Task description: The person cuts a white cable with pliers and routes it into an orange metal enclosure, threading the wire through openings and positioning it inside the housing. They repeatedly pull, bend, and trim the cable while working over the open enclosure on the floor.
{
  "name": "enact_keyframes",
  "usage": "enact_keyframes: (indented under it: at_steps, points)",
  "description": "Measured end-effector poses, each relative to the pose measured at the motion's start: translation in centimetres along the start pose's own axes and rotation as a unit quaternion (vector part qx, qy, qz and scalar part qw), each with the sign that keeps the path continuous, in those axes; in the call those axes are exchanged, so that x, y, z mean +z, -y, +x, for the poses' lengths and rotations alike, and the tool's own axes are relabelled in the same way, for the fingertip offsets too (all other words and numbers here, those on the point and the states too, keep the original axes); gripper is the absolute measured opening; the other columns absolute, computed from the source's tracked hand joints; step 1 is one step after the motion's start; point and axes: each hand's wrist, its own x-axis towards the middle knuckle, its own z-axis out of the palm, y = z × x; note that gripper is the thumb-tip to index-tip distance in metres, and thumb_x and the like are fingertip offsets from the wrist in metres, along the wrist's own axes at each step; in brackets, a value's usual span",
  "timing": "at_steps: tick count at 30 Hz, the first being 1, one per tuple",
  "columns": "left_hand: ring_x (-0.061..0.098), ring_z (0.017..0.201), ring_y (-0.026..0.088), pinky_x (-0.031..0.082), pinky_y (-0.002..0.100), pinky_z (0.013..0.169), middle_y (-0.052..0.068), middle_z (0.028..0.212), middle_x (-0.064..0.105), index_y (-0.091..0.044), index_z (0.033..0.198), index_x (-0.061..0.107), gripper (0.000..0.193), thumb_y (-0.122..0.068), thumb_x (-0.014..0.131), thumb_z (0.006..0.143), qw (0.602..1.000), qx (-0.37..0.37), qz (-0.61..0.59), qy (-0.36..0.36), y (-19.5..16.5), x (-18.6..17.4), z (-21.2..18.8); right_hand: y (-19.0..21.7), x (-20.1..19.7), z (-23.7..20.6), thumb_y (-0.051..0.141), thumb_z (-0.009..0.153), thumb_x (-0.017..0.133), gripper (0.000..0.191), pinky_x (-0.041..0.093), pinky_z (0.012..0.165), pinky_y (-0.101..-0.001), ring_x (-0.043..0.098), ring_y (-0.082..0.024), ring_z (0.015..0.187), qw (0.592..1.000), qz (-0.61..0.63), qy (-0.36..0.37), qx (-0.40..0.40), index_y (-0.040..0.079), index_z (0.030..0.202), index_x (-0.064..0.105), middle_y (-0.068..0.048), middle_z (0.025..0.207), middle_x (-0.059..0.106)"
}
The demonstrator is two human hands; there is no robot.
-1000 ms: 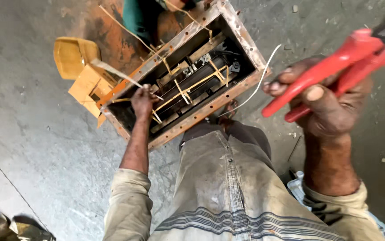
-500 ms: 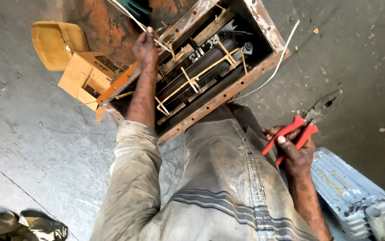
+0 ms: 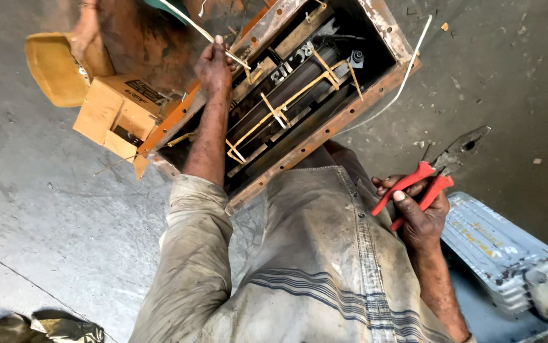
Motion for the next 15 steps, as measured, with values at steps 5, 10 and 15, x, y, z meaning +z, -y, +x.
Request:
enact_keyframes:
  at_steps: [5,10,15]
  points:
    - [0.058,0.066,0.004,0.054,0.022,0.058,0.001,0.086,0.072,-0.004,0.106,0.075,0.035,-0.037,0.069,0.099,1.0,0.015,0.009,0.026,0.6,-0.3,0.3,0.5,1.1,1.6,0.007,0.093,0.069,0.03,0.057,0.095,-0.0533,0.069,-0.025,0.104,0.975,-0.22,-0.025,-0.034,0.003,0.11,0.045,-0.018,0.115,0.066]
    - [0.049,0.066,0.008,0.043,0.027,0.059,0.001,0.08,0.063,-0.004,0.101,0.077,0.036,-0.039,0.071,0.102,0.991,0.087,0.094,0.024,-0.3,-0.9,-0.5,2.1,1.9,3.9,0.009,0.091,0.072,0.061,0.042,0.121,-0.0479,0.062,-0.016,0.104,0.967,-0.187,0.044,-0.167,0.003,0.143,0.039,-0.005,0.112,0.058]
    - [0.058,0.078,0.014,0.049,0.034,0.072,0.003,0.085,0.064,-0.004,0.091,0.075,0.039,-0.04,0.068,0.103,0.959,0.195,0.186,-0.094,-3.5,-3.3,-4.1,1.8,2.7,9.5,0.007,0.097,0.075,0.042,0.05,0.124,-0.0521,0.063,-0.018,0.104,0.986,-0.088,0.134,-0.046,0.004,0.131,0.05,-0.006,0.11,0.061]
